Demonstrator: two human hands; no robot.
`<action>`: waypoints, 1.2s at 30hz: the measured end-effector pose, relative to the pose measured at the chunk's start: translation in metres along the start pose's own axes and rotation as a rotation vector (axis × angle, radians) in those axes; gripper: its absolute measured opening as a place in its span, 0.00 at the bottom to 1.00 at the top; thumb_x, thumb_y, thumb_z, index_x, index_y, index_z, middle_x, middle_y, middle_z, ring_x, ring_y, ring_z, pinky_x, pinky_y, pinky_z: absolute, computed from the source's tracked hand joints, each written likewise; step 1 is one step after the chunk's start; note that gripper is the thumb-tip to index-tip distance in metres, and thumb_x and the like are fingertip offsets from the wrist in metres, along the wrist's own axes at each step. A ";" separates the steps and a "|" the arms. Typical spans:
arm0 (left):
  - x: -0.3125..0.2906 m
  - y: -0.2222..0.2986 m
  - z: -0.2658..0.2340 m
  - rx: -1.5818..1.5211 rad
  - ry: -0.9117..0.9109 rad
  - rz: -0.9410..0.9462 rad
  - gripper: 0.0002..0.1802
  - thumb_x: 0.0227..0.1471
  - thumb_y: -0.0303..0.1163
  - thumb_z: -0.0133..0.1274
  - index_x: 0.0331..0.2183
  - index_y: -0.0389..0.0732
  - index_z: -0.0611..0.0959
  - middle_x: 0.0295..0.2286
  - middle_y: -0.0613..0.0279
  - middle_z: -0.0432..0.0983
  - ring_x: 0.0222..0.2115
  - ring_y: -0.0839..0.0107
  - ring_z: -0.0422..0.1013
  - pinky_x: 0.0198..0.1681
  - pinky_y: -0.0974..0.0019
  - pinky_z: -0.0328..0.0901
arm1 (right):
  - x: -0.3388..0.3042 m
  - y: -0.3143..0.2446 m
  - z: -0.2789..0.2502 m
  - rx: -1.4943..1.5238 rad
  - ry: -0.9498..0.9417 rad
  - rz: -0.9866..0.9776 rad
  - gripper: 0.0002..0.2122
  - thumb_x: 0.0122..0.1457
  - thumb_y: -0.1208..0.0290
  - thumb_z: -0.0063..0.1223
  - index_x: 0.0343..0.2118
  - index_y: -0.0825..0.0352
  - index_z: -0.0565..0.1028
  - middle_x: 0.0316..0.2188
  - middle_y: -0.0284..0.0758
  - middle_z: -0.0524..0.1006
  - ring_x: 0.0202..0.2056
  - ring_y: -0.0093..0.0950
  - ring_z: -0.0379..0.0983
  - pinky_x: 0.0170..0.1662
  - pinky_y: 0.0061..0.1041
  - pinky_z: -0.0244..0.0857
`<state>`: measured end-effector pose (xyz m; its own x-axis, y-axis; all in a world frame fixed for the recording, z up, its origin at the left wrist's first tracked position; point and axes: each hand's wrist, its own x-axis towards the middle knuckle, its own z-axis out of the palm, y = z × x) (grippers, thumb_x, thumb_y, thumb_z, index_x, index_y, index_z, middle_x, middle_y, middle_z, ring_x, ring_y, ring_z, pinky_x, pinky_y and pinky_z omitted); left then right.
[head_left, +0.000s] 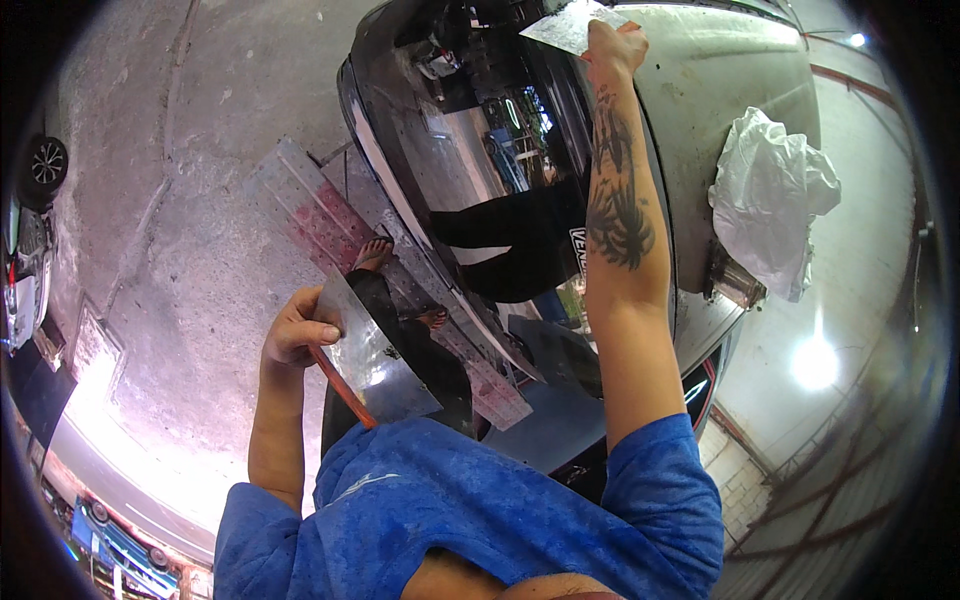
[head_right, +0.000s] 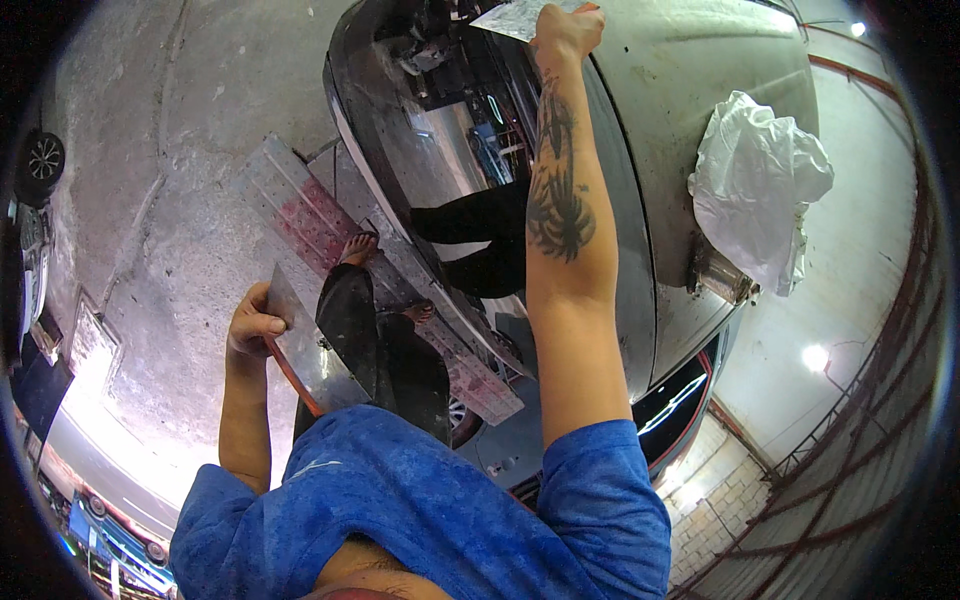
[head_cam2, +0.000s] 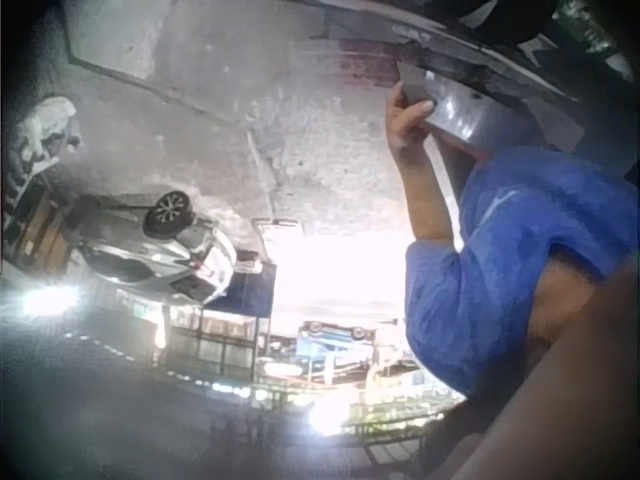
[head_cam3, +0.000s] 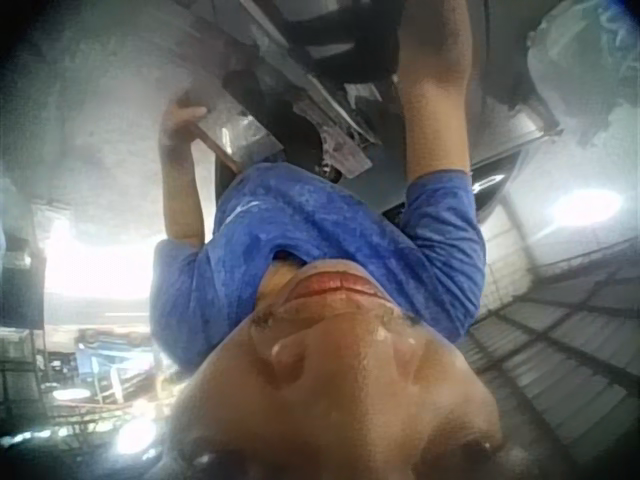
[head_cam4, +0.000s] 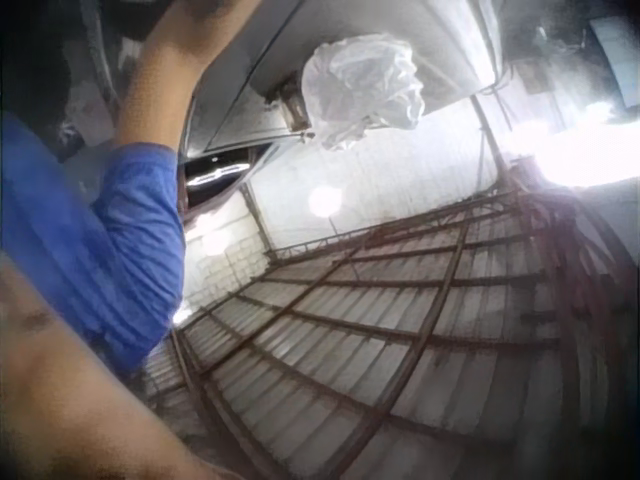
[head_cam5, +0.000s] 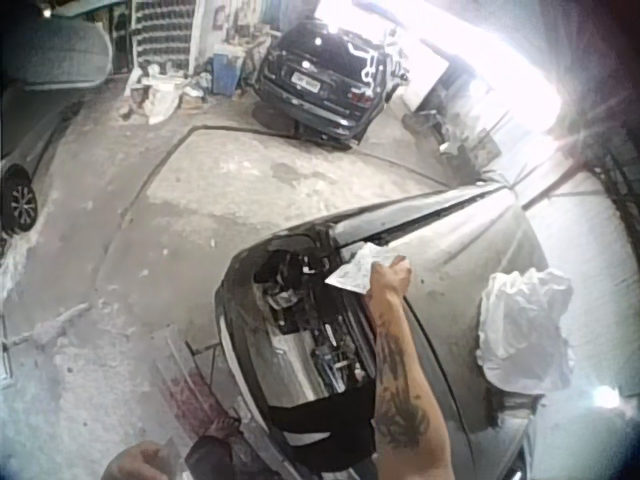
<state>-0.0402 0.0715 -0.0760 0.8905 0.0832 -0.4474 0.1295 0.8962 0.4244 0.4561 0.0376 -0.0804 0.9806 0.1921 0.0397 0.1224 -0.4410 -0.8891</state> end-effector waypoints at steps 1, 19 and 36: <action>-0.001 0.000 0.000 0.009 0.014 0.001 0.25 0.35 0.27 0.56 0.40 0.27 0.76 0.22 0.66 0.72 0.20 0.80 0.65 0.24 0.75 0.58 | 0.002 -0.002 0.001 0.030 -0.011 0.015 0.11 0.43 0.78 0.55 0.20 0.66 0.62 0.19 0.35 0.69 0.16 0.21 0.65 0.14 0.24 0.60; 0.055 0.027 0.094 -0.016 -0.118 0.174 0.24 0.39 0.25 0.51 0.43 0.29 0.73 0.36 0.51 0.75 0.34 0.65 0.74 0.40 0.66 0.69 | -0.277 -0.124 -0.183 0.163 -0.732 -0.964 0.12 0.52 0.66 0.54 0.38 0.65 0.77 0.42 0.37 0.76 0.45 0.37 0.72 0.46 0.36 0.65; 0.067 -0.021 0.185 0.341 -0.312 -0.054 0.29 0.34 0.29 0.50 0.44 0.28 0.71 0.35 0.48 0.74 0.33 0.60 0.72 0.38 0.64 0.66 | -0.432 0.032 -0.392 0.093 0.438 0.359 0.08 0.56 0.73 0.54 0.36 0.71 0.73 0.28 0.29 0.75 0.31 0.20 0.70 0.33 0.21 0.65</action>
<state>0.0973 -0.0222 0.0315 0.9603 -0.1418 -0.2401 0.2691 0.6967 0.6650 0.0967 -0.4029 0.0525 0.9326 -0.3456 -0.1042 -0.2242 -0.3284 -0.9176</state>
